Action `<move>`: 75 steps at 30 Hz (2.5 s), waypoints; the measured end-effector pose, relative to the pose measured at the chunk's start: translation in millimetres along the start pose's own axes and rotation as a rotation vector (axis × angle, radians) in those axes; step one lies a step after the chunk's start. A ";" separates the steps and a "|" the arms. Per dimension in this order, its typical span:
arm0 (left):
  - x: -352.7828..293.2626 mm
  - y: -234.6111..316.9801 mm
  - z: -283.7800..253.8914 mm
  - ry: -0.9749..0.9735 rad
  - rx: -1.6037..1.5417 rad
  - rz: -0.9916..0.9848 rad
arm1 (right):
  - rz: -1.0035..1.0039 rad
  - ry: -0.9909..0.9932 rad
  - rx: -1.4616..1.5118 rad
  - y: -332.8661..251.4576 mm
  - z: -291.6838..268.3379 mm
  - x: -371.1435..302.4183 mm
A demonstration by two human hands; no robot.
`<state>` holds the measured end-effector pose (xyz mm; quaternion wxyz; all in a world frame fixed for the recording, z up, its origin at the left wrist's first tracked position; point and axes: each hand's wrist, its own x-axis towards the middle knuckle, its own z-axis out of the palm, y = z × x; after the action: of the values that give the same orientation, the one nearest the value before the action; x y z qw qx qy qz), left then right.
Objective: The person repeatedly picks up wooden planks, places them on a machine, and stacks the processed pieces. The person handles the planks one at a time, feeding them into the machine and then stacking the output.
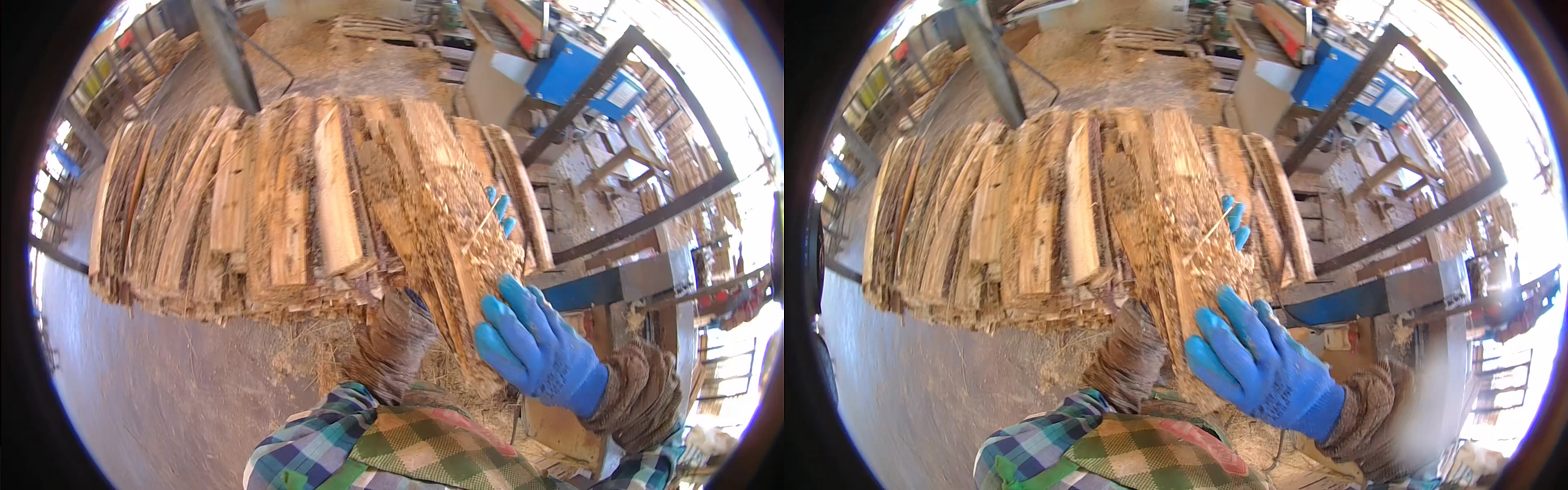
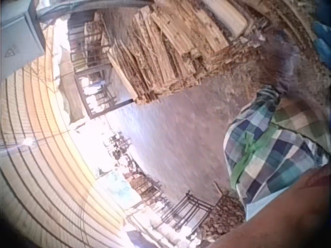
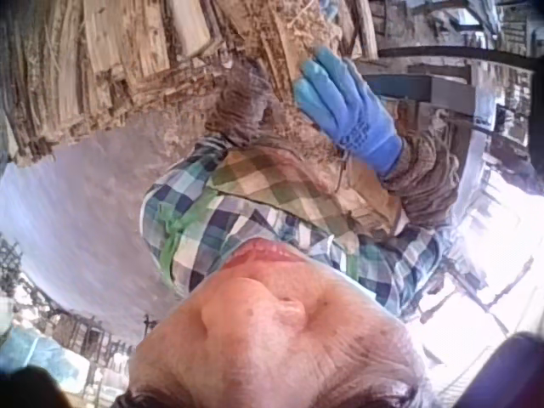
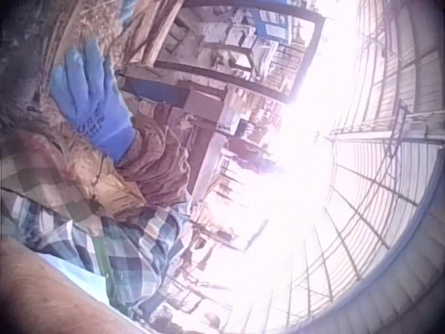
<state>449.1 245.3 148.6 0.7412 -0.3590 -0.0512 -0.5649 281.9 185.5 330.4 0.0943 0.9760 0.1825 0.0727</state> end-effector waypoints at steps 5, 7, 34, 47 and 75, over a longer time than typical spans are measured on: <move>24.4 -40.1 -46.3 0.041 0.026 -0.274 | 0.165 0.002 0.134 -47.1 39.0 -103.2; 16.8 -88.3 -86.4 0.090 0.045 -0.421 | 0.353 0.098 0.344 -86.4 64.4 -186.6; -65.5 -280.7 -302.8 0.507 0.570 -1.370 | 2.247 1.750 0.552 -230.2 173.6 -365.1; 1.8 -272.3 -420.0 0.216 0.640 -1.180 | 2.263 1.860 0.583 -163.6 190.1 -386.2; 34.7 -298.9 -343.1 0.853 0.631 -1.281 | 2.242 1.272 -0.046 -64.9 197.7 -503.7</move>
<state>87.0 -16.0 54.2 0.2977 0.2094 -0.1163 -0.9241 -170.3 27.5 70.5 -0.1044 0.3876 -0.7211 0.5646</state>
